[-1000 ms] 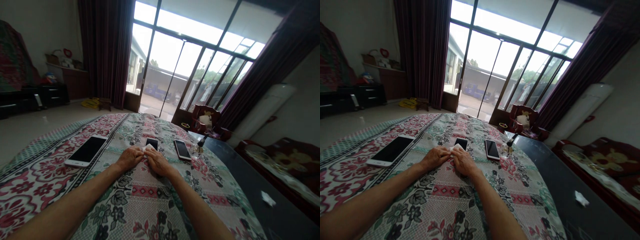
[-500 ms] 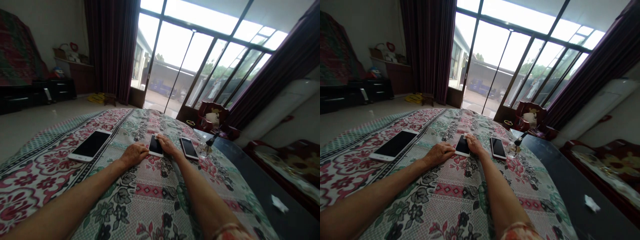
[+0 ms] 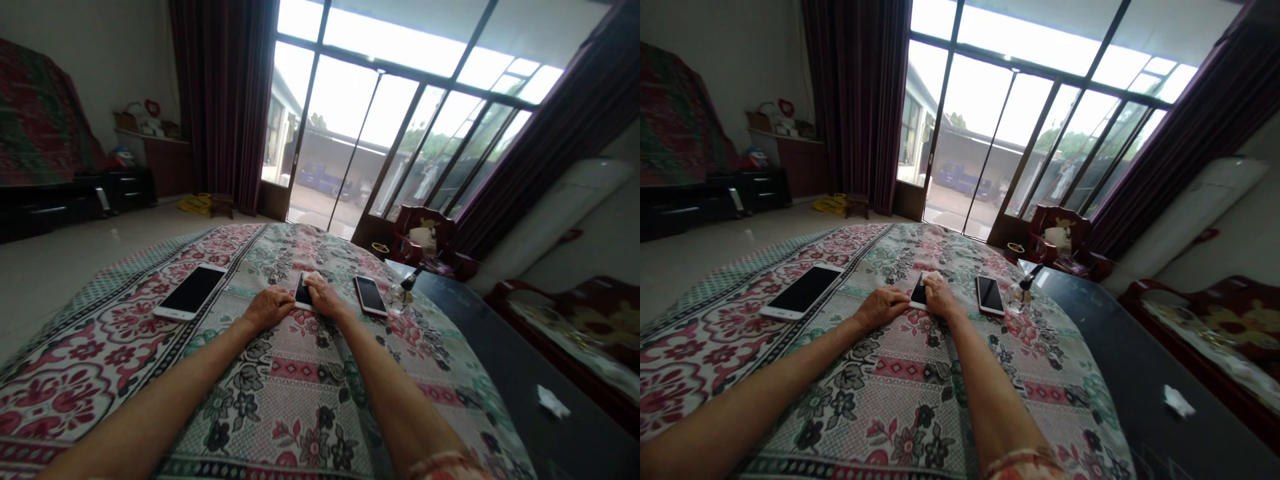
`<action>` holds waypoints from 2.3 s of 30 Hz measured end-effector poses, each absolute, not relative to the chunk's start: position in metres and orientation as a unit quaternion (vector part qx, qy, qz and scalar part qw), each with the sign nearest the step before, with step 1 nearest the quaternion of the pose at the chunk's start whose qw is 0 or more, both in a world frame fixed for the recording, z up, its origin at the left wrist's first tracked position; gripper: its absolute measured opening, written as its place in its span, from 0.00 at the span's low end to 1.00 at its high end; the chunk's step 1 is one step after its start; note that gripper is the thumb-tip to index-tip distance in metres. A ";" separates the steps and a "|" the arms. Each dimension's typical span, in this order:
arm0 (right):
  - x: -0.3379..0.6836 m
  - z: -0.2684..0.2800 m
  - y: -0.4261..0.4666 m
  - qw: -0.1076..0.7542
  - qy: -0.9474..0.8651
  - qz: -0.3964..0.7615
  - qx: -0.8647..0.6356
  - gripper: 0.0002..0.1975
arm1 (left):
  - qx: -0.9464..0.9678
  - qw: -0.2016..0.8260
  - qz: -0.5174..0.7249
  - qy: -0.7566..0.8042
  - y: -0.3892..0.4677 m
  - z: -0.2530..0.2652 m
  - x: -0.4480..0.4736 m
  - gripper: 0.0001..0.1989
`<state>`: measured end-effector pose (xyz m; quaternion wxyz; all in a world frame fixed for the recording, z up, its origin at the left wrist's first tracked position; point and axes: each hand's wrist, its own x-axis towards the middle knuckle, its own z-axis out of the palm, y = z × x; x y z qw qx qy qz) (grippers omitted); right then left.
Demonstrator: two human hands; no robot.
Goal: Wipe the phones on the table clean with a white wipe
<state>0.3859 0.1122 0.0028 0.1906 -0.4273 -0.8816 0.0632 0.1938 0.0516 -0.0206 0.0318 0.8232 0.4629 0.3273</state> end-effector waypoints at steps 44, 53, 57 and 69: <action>0.365 0.003 0.070 0.177 -0.852 0.063 -0.489 0.18 | 0.781 0.034 0.295 0.550 0.025 -0.021 0.214 0.11; 0.366 -0.004 0.133 0.173 -0.860 0.063 -0.476 0.18 | 0.770 0.039 0.305 0.559 0.025 -0.022 0.214 0.11; 0.365 -0.005 0.151 0.180 -0.861 0.071 -0.470 0.18 | 0.768 0.033 0.307 0.561 0.025 -0.022 0.215 0.11; 0.371 -0.005 0.126 0.181 -0.877 0.063 -0.441 0.18 | 0.772 0.038 0.319 0.548 0.027 -0.024 0.214 0.11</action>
